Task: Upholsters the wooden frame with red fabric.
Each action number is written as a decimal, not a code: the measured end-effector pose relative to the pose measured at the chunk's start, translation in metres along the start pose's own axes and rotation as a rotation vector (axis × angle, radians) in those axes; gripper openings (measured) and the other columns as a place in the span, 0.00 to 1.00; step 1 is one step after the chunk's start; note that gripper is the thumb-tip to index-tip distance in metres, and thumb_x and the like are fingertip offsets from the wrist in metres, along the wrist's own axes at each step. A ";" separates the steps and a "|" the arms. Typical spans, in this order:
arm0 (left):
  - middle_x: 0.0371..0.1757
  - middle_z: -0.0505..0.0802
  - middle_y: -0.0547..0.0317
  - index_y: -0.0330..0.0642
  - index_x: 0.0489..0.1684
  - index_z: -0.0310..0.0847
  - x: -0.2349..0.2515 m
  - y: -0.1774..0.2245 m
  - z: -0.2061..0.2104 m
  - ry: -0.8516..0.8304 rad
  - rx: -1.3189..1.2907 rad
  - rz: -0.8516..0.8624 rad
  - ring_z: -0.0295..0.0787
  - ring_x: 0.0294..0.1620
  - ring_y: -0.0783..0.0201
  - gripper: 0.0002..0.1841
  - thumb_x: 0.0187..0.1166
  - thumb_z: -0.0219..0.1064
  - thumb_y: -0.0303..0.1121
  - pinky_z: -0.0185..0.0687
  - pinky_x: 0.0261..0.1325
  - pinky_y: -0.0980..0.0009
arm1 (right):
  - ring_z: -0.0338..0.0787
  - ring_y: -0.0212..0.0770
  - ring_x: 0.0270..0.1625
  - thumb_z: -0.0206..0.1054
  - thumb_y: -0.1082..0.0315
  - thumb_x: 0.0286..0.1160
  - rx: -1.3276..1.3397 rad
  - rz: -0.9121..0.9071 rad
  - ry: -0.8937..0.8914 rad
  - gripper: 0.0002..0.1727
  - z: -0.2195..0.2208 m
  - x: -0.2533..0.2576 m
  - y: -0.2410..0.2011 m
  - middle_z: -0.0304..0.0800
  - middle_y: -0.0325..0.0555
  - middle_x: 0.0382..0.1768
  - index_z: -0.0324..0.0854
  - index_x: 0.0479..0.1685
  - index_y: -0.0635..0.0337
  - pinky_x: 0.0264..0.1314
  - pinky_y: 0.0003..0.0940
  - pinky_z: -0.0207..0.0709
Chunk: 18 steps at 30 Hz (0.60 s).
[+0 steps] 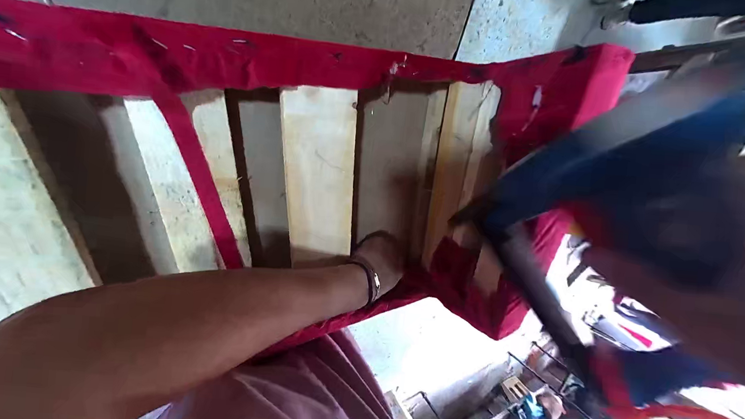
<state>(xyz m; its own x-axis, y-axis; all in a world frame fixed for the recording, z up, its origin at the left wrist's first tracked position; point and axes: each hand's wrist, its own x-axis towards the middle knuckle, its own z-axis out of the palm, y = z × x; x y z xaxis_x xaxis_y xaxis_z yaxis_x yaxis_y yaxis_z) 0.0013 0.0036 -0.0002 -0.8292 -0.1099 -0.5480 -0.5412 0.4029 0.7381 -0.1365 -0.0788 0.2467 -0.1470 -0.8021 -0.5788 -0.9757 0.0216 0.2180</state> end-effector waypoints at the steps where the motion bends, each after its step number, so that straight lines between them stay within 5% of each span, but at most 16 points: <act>1: 0.63 0.88 0.37 0.28 0.53 0.87 -0.001 0.000 0.002 0.031 0.022 0.000 0.84 0.67 0.39 0.11 0.83 0.58 0.21 0.80 0.70 0.46 | 0.88 0.51 0.26 0.80 0.35 0.52 -0.038 0.048 -0.107 0.41 0.026 -0.003 -0.005 0.84 0.46 0.25 0.76 0.63 0.51 0.22 0.56 0.78; 4: 0.62 0.88 0.34 0.27 0.54 0.86 0.000 0.002 0.000 0.020 -0.011 -0.029 0.85 0.66 0.36 0.11 0.84 0.60 0.23 0.82 0.66 0.43 | 0.92 0.54 0.36 0.80 0.34 0.59 -0.141 0.170 -0.460 0.40 0.079 -0.003 -0.016 0.88 0.47 0.30 0.74 0.67 0.46 0.35 0.58 0.84; 6: 0.66 0.88 0.38 0.33 0.63 0.84 0.001 0.001 0.003 0.071 -0.144 -0.090 0.84 0.69 0.39 0.15 0.85 0.60 0.27 0.81 0.68 0.44 | 0.93 0.56 0.42 0.80 0.37 0.63 -0.160 0.168 -0.500 0.44 0.097 -0.003 -0.023 0.90 0.51 0.36 0.71 0.77 0.47 0.42 0.59 0.85; 10: 0.62 0.90 0.37 0.34 0.62 0.85 -0.004 0.002 0.002 0.110 -0.271 -0.143 0.87 0.65 0.38 0.15 0.80 0.68 0.27 0.83 0.65 0.41 | 0.92 0.57 0.36 0.79 0.36 0.62 -0.123 0.158 -0.392 0.39 0.118 -0.026 -0.033 0.88 0.51 0.32 0.75 0.68 0.50 0.34 0.58 0.84; 14: 0.63 0.90 0.37 0.33 0.60 0.86 -0.005 0.003 0.001 0.085 -0.263 -0.140 0.86 0.67 0.38 0.13 0.84 0.63 0.28 0.81 0.67 0.41 | 0.93 0.58 0.34 0.79 0.37 0.62 0.194 0.295 -0.089 0.40 0.169 -0.086 -0.026 0.91 0.53 0.31 0.79 0.70 0.53 0.34 0.64 0.84; 18: 0.65 0.89 0.38 0.32 0.57 0.87 0.003 0.001 0.004 0.046 -0.136 -0.093 0.84 0.69 0.37 0.18 0.77 0.74 0.37 0.80 0.68 0.39 | 0.96 0.40 0.31 0.79 0.55 0.59 0.983 0.450 0.070 0.37 0.224 -0.142 -0.021 0.95 0.44 0.37 0.74 0.68 0.66 0.34 0.40 0.95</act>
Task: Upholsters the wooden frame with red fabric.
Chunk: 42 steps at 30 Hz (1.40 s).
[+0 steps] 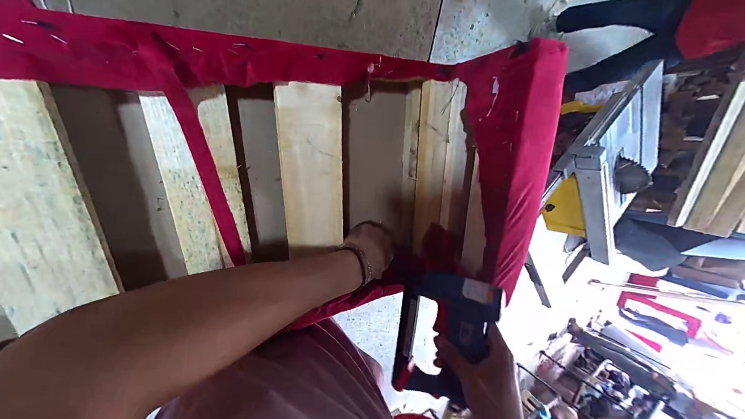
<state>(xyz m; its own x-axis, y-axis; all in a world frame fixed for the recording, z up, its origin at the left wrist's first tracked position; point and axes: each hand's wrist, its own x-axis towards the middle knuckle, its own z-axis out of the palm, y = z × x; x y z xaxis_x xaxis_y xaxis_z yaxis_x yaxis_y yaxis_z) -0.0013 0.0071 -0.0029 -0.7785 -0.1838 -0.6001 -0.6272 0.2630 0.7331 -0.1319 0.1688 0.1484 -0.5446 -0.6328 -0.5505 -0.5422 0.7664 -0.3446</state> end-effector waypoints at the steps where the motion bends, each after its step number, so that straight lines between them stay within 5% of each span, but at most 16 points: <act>1: 0.65 0.88 0.37 0.32 0.57 0.87 0.001 0.001 -0.002 -0.014 0.060 0.014 0.84 0.69 0.37 0.20 0.77 0.75 0.39 0.80 0.68 0.39 | 0.96 0.43 0.30 0.77 0.62 0.60 0.245 0.039 -0.048 0.34 0.003 -0.006 0.011 0.94 0.47 0.35 0.70 0.66 0.69 0.34 0.41 0.94; 3: 0.64 0.88 0.35 0.29 0.54 0.87 -0.003 0.003 -0.005 -0.039 0.176 0.049 0.84 0.68 0.36 0.20 0.79 0.73 0.41 0.80 0.67 0.39 | 0.91 0.40 0.24 0.73 0.62 0.63 0.483 0.097 -0.127 0.24 0.009 -0.017 0.028 0.89 0.43 0.26 0.73 0.55 0.66 0.29 0.38 0.89; 5: 0.62 0.89 0.36 0.29 0.51 0.87 -0.005 0.005 -0.006 -0.041 0.251 0.072 0.85 0.67 0.37 0.20 0.81 0.72 0.43 0.81 0.66 0.40 | 0.89 0.35 0.23 0.72 0.58 0.63 0.443 0.106 -0.173 0.17 0.013 -0.023 0.036 0.88 0.37 0.22 0.82 0.43 0.61 0.29 0.35 0.87; 8: 0.59 0.90 0.36 0.30 0.46 0.89 -0.002 0.005 -0.006 -0.036 0.281 0.080 0.86 0.65 0.36 0.21 0.81 0.72 0.45 0.82 0.64 0.38 | 0.95 0.38 0.33 0.74 0.56 0.61 0.389 0.103 -0.179 0.18 0.026 -0.031 0.046 0.94 0.40 0.31 0.86 0.42 0.61 0.39 0.39 0.92; 13: 0.56 0.90 0.36 0.31 0.47 0.88 0.002 0.006 -0.004 -0.063 0.332 0.056 0.87 0.63 0.36 0.23 0.82 0.69 0.48 0.83 0.61 0.38 | 0.88 0.33 0.21 0.72 0.49 0.63 0.200 0.118 -0.080 0.17 0.042 -0.035 0.052 0.88 0.35 0.21 0.87 0.35 0.55 0.26 0.36 0.86; 26: 0.53 0.91 0.38 0.32 0.46 0.88 0.002 0.010 -0.004 -0.103 0.373 0.023 0.89 0.60 0.37 0.25 0.84 0.67 0.52 0.84 0.57 0.39 | 0.87 0.28 0.26 0.69 0.46 0.67 -0.108 0.070 -0.053 0.17 0.052 -0.039 0.034 0.87 0.30 0.22 0.88 0.33 0.50 0.31 0.33 0.82; 42: 0.53 0.91 0.36 0.31 0.45 0.88 0.004 0.009 -0.008 -0.093 0.381 0.036 0.88 0.61 0.36 0.27 0.83 0.67 0.55 0.82 0.59 0.35 | 0.89 0.28 0.28 0.69 0.47 0.69 -0.080 0.010 -0.010 0.17 0.060 -0.039 0.038 0.88 0.32 0.23 0.89 0.33 0.51 0.33 0.35 0.84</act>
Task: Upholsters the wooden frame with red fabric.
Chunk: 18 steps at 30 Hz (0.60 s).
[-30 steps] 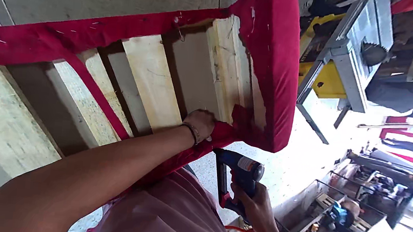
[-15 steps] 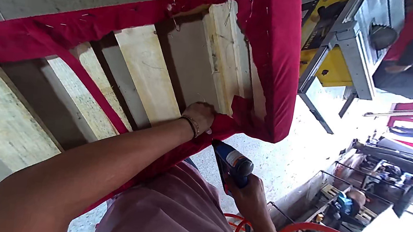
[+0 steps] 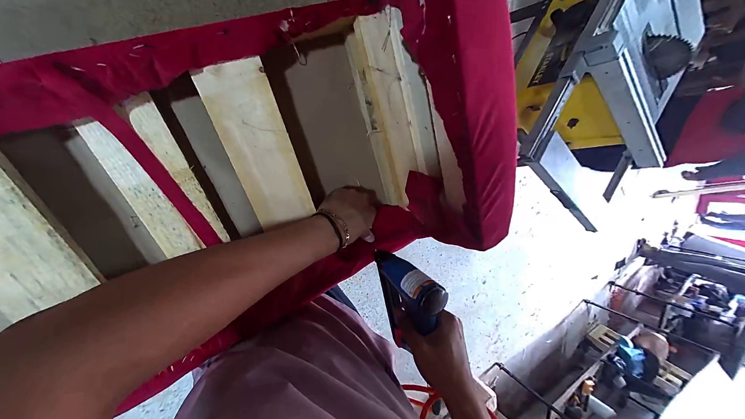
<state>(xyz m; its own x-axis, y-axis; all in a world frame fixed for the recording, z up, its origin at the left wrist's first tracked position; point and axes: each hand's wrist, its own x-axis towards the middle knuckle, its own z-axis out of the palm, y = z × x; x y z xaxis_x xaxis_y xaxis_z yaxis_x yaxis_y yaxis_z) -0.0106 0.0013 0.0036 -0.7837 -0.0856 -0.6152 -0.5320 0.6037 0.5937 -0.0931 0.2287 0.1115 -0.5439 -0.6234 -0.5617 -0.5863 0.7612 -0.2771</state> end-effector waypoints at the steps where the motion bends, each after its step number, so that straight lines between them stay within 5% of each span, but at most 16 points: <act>1: 0.53 0.91 0.36 0.31 0.44 0.88 0.000 0.000 0.000 0.004 0.004 -0.001 0.88 0.60 0.36 0.28 0.83 0.66 0.55 0.82 0.58 0.36 | 0.89 0.28 0.28 0.69 0.48 0.69 -0.002 0.006 -0.008 0.16 -0.001 0.001 -0.001 0.88 0.33 0.23 0.89 0.33 0.51 0.34 0.35 0.85; 9: 0.54 0.91 0.34 0.31 0.46 0.88 -0.004 0.001 0.004 0.030 0.014 -0.003 0.88 0.62 0.35 0.29 0.82 0.67 0.56 0.82 0.60 0.35 | 0.88 0.34 0.20 0.69 0.47 0.69 0.226 0.096 0.051 0.19 -0.012 -0.006 0.018 0.88 0.35 0.20 0.87 0.36 0.55 0.25 0.38 0.87; 18: 0.56 0.91 0.36 0.31 0.48 0.88 -0.004 0.001 0.004 0.043 0.017 0.007 0.87 0.63 0.36 0.28 0.82 0.67 0.56 0.82 0.61 0.37 | 0.87 0.31 0.20 0.70 0.46 0.66 0.131 0.092 -0.057 0.17 -0.009 0.000 0.007 0.86 0.32 0.19 0.86 0.32 0.51 0.27 0.35 0.85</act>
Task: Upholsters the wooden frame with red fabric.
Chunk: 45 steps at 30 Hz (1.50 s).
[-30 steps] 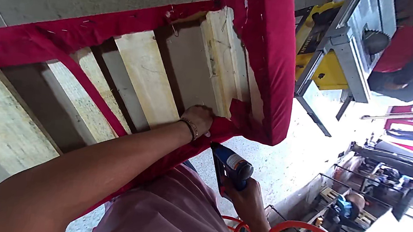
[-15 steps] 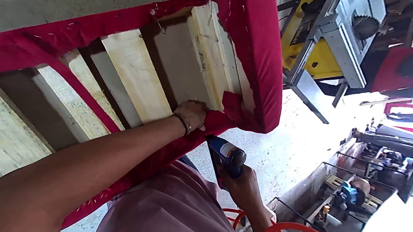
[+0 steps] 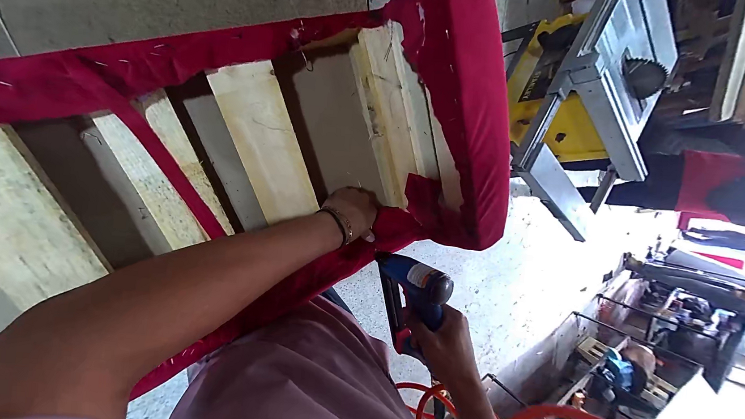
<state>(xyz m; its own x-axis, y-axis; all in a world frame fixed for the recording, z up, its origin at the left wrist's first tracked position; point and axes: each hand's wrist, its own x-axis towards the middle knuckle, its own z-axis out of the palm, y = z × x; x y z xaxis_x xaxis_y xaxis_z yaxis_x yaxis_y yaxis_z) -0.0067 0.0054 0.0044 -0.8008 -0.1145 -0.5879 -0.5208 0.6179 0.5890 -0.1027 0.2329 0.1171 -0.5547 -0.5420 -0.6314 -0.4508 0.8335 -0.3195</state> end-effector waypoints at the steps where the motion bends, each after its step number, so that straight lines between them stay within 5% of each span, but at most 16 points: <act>1: 0.56 0.91 0.35 0.31 0.48 0.88 0.000 0.000 0.000 0.002 -0.001 0.005 0.87 0.63 0.36 0.28 0.82 0.67 0.55 0.82 0.61 0.37 | 0.87 0.31 0.20 0.70 0.46 0.66 -0.001 -0.007 0.006 0.17 0.002 0.000 0.000 0.86 0.32 0.19 0.87 0.32 0.51 0.27 0.35 0.85; 5: 0.56 0.90 0.35 0.30 0.47 0.88 -0.002 -0.002 -0.004 -0.007 -0.015 0.025 0.87 0.63 0.36 0.29 0.82 0.67 0.56 0.81 0.62 0.37 | 0.89 0.33 0.21 0.71 0.46 0.65 0.053 0.013 0.038 0.19 -0.001 0.000 0.000 0.88 0.34 0.20 0.86 0.36 0.53 0.27 0.36 0.87; 10: 0.52 0.91 0.37 0.33 0.42 0.89 0.000 -0.015 0.001 0.048 -0.082 0.112 0.88 0.61 0.37 0.27 0.82 0.67 0.55 0.81 0.63 0.37 | 0.92 0.33 0.26 0.73 0.48 0.61 -0.052 -0.046 0.161 0.28 -0.018 -0.001 -0.005 0.92 0.34 0.28 0.82 0.58 0.55 0.29 0.37 0.90; 14: 0.53 0.91 0.40 0.34 0.47 0.89 -0.007 -0.014 0.003 0.113 -0.163 0.099 0.89 0.60 0.41 0.21 0.79 0.73 0.49 0.83 0.64 0.41 | 0.95 0.32 0.30 0.71 0.47 0.68 -0.225 -0.134 0.203 0.22 -0.038 -0.001 -0.028 0.95 0.33 0.31 0.86 0.56 0.50 0.33 0.37 0.93; 18: 0.55 0.92 0.39 0.33 0.48 0.89 -0.022 0.000 0.009 0.159 -0.252 -0.039 0.89 0.60 0.39 0.17 0.73 0.79 0.38 0.85 0.59 0.40 | 0.91 0.45 0.27 0.63 0.46 0.78 -0.473 -0.221 0.179 0.26 -0.056 0.015 -0.057 0.88 0.42 0.26 0.79 0.65 0.55 0.29 0.54 0.85; 20: 0.53 0.93 0.41 0.34 0.47 0.89 -0.027 0.010 0.015 0.171 -0.243 -0.087 0.90 0.58 0.40 0.10 0.77 0.73 0.31 0.87 0.56 0.43 | 0.90 0.54 0.28 0.72 0.43 0.73 -0.601 -0.178 0.104 0.34 -0.066 0.029 -0.087 0.87 0.49 0.26 0.74 0.72 0.55 0.29 0.60 0.82; 22: 0.54 0.91 0.39 0.32 0.52 0.87 -0.032 0.018 0.020 0.155 -0.260 -0.120 0.90 0.58 0.39 0.09 0.80 0.66 0.24 0.86 0.55 0.44 | 0.91 0.60 0.33 0.80 0.39 0.64 -0.770 -0.125 0.025 0.41 -0.070 0.045 -0.115 0.89 0.53 0.29 0.73 0.73 0.51 0.31 0.65 0.81; 25: 0.55 0.91 0.36 0.31 0.53 0.85 -0.032 0.017 0.020 0.165 -0.340 -0.154 0.90 0.58 0.38 0.10 0.84 0.59 0.21 0.87 0.55 0.44 | 0.92 0.65 0.39 0.81 0.39 0.63 -0.993 -0.153 -0.066 0.40 -0.064 0.073 -0.145 0.90 0.57 0.35 0.76 0.71 0.51 0.33 0.67 0.81; 27: 0.56 0.91 0.36 0.30 0.55 0.85 -0.031 0.016 0.018 0.156 -0.372 -0.170 0.90 0.59 0.38 0.10 0.84 0.60 0.23 0.86 0.56 0.44 | 0.92 0.64 0.43 0.81 0.40 0.62 -1.092 -0.156 -0.131 0.37 -0.058 0.090 -0.165 0.89 0.59 0.43 0.78 0.66 0.54 0.37 0.66 0.83; 31: 0.56 0.90 0.37 0.29 0.56 0.84 -0.030 0.015 0.020 0.194 -0.376 -0.182 0.90 0.58 0.38 0.10 0.81 0.63 0.21 0.87 0.55 0.45 | 0.91 0.61 0.50 0.81 0.38 0.60 -1.225 -0.145 -0.230 0.41 -0.053 0.116 -0.188 0.87 0.57 0.51 0.75 0.70 0.52 0.43 0.63 0.85; 45: 0.57 0.90 0.36 0.27 0.58 0.82 -0.027 0.018 0.022 0.213 -0.270 -0.236 0.90 0.58 0.39 0.12 0.83 0.60 0.21 0.88 0.53 0.47 | 0.91 0.57 0.50 0.82 0.38 0.58 -1.253 -0.210 -0.406 0.39 -0.044 0.137 -0.187 0.88 0.52 0.46 0.78 0.67 0.49 0.43 0.61 0.84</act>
<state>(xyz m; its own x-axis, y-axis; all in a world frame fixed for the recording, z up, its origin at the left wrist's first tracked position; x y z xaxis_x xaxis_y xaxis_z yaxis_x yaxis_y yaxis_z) 0.0124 0.0369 0.0185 -0.6786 -0.4045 -0.6131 -0.7337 0.3324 0.5927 -0.1254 -0.0021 0.1214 -0.2482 -0.3950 -0.8845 -0.9571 -0.0406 0.2867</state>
